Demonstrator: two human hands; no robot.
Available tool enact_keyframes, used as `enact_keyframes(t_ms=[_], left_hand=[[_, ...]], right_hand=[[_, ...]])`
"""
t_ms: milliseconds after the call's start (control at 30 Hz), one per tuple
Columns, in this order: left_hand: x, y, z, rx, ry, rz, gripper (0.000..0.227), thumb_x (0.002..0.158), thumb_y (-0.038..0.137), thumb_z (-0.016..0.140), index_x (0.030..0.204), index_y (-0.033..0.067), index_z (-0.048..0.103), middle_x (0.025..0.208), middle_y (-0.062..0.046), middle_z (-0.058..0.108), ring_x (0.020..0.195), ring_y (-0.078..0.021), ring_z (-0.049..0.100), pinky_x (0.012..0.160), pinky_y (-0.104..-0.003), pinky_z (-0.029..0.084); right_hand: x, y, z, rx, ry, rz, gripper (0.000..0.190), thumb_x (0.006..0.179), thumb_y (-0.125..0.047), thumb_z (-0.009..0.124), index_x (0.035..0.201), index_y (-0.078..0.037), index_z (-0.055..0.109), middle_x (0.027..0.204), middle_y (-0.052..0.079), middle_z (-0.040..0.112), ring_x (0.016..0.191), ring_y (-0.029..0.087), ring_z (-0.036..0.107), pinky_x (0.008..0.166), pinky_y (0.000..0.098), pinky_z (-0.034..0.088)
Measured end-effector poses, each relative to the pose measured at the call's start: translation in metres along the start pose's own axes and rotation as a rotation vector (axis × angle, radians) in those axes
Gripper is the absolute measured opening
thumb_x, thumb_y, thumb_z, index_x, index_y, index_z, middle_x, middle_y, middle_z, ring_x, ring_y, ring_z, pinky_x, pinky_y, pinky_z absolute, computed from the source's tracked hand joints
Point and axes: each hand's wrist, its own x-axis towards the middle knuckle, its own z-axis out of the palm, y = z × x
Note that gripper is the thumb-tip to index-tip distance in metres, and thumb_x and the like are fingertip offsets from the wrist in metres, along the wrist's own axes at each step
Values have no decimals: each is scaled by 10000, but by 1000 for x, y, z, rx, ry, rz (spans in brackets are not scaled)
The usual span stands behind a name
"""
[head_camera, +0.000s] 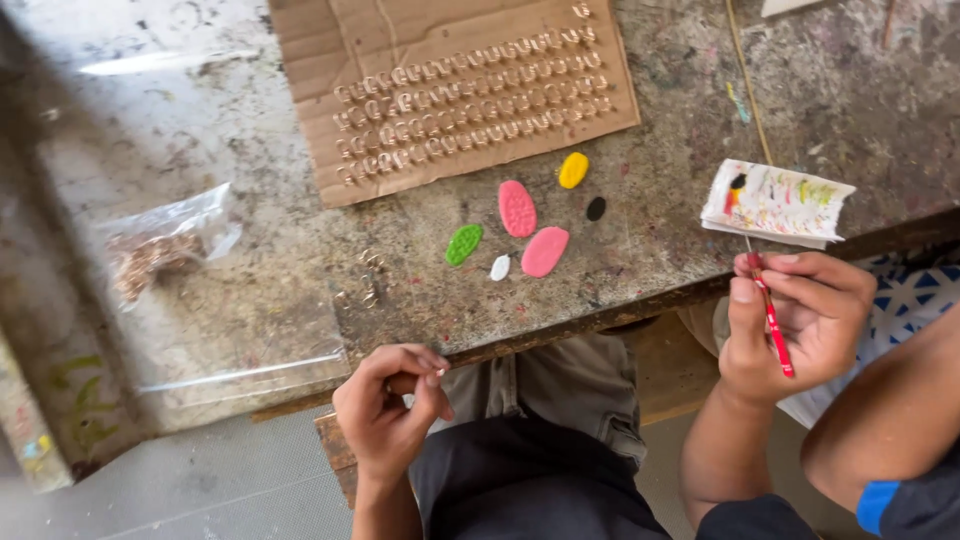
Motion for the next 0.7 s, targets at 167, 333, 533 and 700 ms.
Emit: enact_keyframes(t_ms=[167, 333, 533, 700], left_hand=[[-4, 1, 0, -66, 31, -78, 117, 944, -89, 617, 962, 19, 577, 534, -70, 615, 703, -180, 765, 778, -295, 652], [0, 2, -1, -97, 63, -39, 120, 957, -101, 596, 956, 11, 553, 483, -45, 585, 650, -186, 732, 813, -340, 648], [2, 0, -1, -115, 60, -28, 136, 955, -111, 596, 961, 14, 542, 486, -55, 591, 633, -192, 739, 842, -360, 656], [-2, -3, 1, -131, 97, -73, 102, 961, -83, 622, 976, -3, 561, 575, -133, 617, 511, -163, 715, 697, -256, 635]], right_hand=[[31, -37, 34, 132, -252, -66, 90, 1047, 47, 667, 1066, 81, 586, 1094, 262, 545, 974, 349, 654, 968, 471, 676], [57, -43, 68, 88, -423, -160, 65, 1104, 41, 634, 1095, 81, 584, 1068, 253, 638, 997, 349, 646, 950, 425, 537], [73, -44, 83, -85, -535, -233, 73, 1122, 32, 702, 1087, 93, 684, 1083, 209, 729, 1047, 351, 649, 979, 442, 484], [73, -41, 86, -104, -559, -242, 88, 1120, 30, 724, 1077, 105, 704, 1079, 217, 742, 1036, 353, 664, 972, 442, 486]])
